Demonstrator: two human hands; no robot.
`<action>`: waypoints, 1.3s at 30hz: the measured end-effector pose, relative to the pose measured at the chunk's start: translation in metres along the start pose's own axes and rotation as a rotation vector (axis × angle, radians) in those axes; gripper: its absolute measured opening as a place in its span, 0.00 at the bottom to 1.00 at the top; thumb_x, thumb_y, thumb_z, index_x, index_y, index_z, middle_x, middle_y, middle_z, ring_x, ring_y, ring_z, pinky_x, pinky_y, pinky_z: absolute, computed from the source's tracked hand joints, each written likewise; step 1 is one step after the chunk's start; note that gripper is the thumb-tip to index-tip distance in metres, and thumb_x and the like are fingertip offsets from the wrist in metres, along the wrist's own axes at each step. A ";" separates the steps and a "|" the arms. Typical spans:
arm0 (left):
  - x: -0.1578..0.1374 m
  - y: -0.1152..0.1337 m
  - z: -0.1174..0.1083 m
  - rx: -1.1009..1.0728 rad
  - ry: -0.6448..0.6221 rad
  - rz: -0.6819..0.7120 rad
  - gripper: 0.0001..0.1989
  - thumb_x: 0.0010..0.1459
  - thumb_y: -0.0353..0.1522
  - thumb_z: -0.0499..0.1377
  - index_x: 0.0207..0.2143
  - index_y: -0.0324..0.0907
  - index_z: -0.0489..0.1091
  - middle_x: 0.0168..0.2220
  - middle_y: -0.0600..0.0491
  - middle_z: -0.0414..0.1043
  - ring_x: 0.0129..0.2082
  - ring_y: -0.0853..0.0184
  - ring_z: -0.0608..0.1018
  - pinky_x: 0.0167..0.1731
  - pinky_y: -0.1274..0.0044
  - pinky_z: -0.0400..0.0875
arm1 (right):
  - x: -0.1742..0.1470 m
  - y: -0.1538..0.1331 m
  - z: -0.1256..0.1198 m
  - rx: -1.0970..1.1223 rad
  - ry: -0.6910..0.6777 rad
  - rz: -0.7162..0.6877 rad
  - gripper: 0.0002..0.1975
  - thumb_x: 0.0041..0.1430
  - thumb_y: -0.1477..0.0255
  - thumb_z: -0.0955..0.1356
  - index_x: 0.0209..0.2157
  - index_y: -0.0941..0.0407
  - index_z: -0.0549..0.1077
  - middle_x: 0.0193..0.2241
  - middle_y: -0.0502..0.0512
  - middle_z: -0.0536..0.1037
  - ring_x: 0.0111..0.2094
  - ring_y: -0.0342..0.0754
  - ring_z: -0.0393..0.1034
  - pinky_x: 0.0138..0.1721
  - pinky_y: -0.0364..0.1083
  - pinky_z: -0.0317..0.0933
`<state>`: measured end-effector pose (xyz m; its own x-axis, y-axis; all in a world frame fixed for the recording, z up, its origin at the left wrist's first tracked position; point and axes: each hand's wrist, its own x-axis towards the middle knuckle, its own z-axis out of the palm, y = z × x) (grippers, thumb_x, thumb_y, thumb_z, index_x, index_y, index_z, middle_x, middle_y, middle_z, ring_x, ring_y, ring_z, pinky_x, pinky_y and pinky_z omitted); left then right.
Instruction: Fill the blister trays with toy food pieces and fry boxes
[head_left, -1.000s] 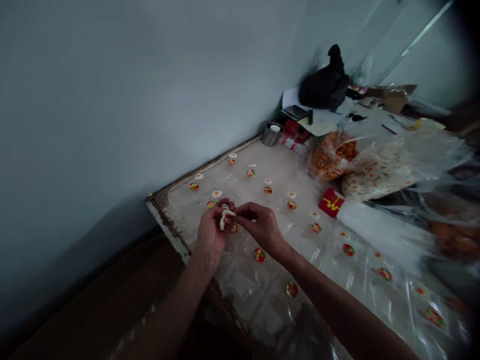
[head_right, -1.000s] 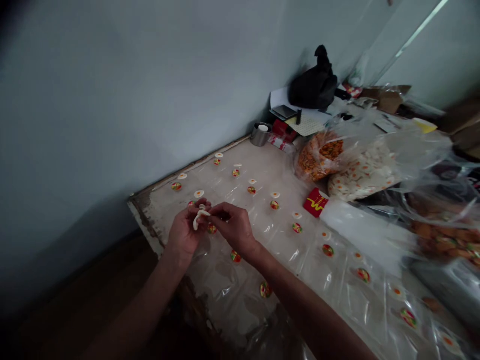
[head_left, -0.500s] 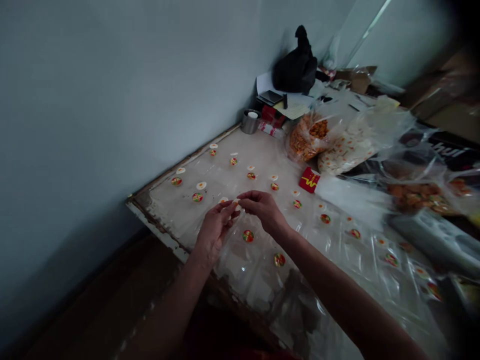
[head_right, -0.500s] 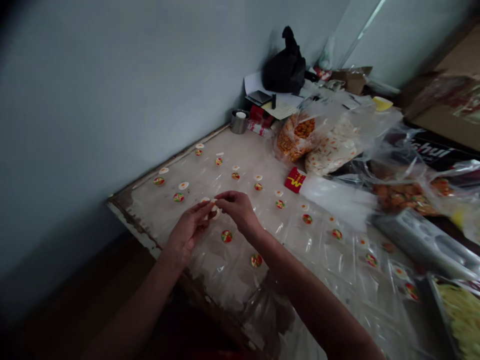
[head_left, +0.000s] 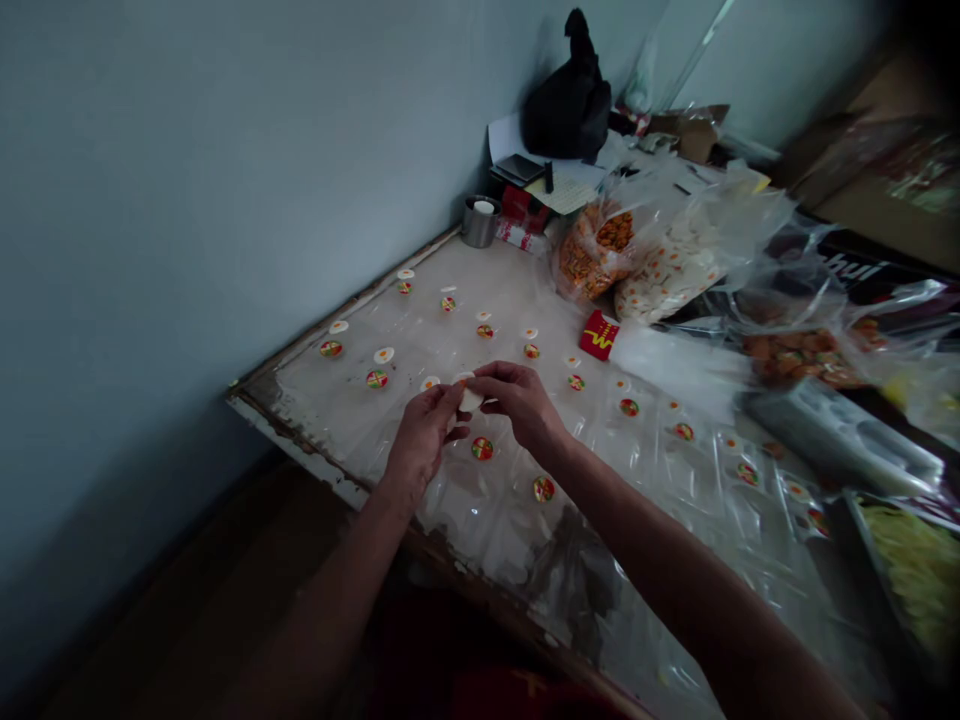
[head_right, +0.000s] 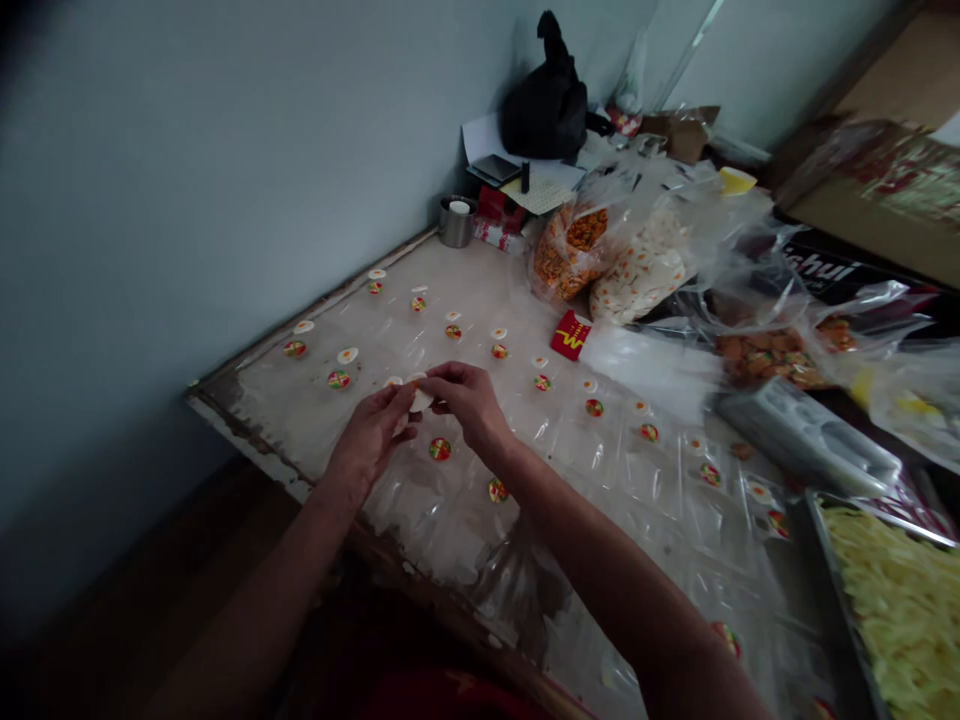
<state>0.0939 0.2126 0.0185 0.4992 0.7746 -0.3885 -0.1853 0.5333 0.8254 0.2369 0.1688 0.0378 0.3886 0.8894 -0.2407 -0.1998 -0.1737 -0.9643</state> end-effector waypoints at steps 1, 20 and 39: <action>0.000 0.002 0.001 -0.015 -0.011 -0.020 0.22 0.43 0.44 0.74 0.34 0.40 0.74 0.32 0.55 0.75 0.30 0.72 0.77 0.27 0.82 0.69 | 0.000 -0.001 -0.003 0.011 0.017 -0.012 0.14 0.43 0.64 0.77 0.29 0.57 0.77 0.26 0.49 0.76 0.27 0.42 0.69 0.30 0.41 0.64; -0.011 0.032 -0.051 0.035 0.227 0.075 0.17 0.45 0.37 0.73 0.35 0.39 0.76 0.33 0.52 0.80 0.34 0.68 0.81 0.30 0.81 0.74 | 0.004 0.022 -0.042 -0.355 -0.126 0.182 0.12 0.44 0.71 0.79 0.29 0.58 0.75 0.20 0.52 0.77 0.21 0.45 0.72 0.21 0.40 0.62; -0.016 0.024 -0.065 -0.088 0.251 0.082 0.14 0.47 0.27 0.69 0.38 0.38 0.74 0.33 0.50 0.81 0.36 0.67 0.83 0.37 0.80 0.77 | 0.046 -0.005 0.005 -1.627 -0.637 -0.774 0.07 0.65 0.79 0.67 0.40 0.58 0.78 0.40 0.59 0.77 0.42 0.51 0.70 0.40 0.46 0.56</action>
<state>0.0269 0.2352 0.0175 0.2565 0.8702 -0.4206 -0.2948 0.4848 0.8234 0.2511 0.2123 0.0319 -0.4497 0.8909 -0.0641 0.8925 0.4452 -0.0727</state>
